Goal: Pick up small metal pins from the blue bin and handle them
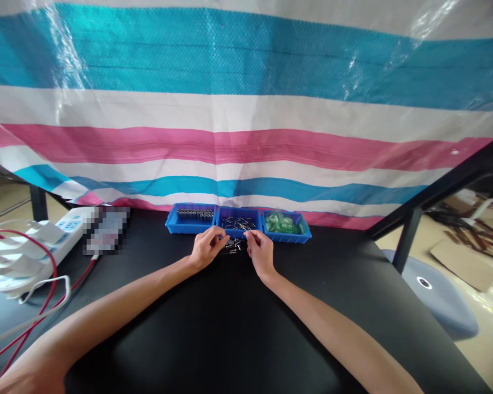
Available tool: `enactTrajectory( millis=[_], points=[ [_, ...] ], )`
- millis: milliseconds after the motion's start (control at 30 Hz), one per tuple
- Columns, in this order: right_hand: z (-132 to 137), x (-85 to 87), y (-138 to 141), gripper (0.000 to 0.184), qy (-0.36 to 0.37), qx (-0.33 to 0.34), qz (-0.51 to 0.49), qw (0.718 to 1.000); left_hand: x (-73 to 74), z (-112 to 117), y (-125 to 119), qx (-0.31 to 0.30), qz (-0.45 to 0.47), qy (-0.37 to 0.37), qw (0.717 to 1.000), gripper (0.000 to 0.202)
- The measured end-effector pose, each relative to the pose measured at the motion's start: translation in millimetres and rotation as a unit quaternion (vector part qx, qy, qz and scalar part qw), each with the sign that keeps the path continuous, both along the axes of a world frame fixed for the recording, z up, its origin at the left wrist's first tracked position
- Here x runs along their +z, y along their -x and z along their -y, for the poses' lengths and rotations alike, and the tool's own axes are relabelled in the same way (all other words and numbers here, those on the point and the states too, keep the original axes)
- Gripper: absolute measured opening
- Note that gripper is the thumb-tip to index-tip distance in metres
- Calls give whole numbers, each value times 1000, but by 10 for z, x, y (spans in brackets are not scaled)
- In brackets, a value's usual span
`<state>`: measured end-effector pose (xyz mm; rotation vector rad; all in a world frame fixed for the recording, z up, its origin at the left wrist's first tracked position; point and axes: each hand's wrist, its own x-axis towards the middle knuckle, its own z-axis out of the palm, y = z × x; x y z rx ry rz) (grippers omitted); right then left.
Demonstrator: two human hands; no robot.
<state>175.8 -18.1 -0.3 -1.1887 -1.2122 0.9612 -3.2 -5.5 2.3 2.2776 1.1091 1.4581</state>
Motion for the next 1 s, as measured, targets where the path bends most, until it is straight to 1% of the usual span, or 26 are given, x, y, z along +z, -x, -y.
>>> enactTrajectory(
  millis=[167, 267, 367, 500, 600, 700, 867, 1000],
  points=[
    [25, 24, 7, 33, -2, 34, 9, 999, 5, -9, -14, -5, 21, -28, 999, 10],
    [39, 26, 3, 32, -32, 35, 54, 997, 22, 3, -21, -8, 26, -26, 999, 11],
    [56, 31, 2, 27, -80, 36, 125, 988, 39, 15, -22, -10, 22, -22, 999, 9],
    [89, 29, 27, 17, -157, 42, 241, 957, 40, 8, -23, 2, 28, -35, 999, 12],
    [107, -5, 55, 12, -207, 70, 320, 922, 19, -6, -26, 16, 41, -54, 998, 13],
    [106, -54, 70, 12, -235, 96, 371, 893, -6, -13, -24, 19, 42, -59, 997, 12],
    [83, -94, 73, 11, -253, 119, 411, 868, -22, -9, -16, 17, 35, -56, 998, 9],
    [75, -94, 75, 11, -260, 127, 424, 858, -18, -18, -20, 20, 43, -58, 997, 10]
  ],
)
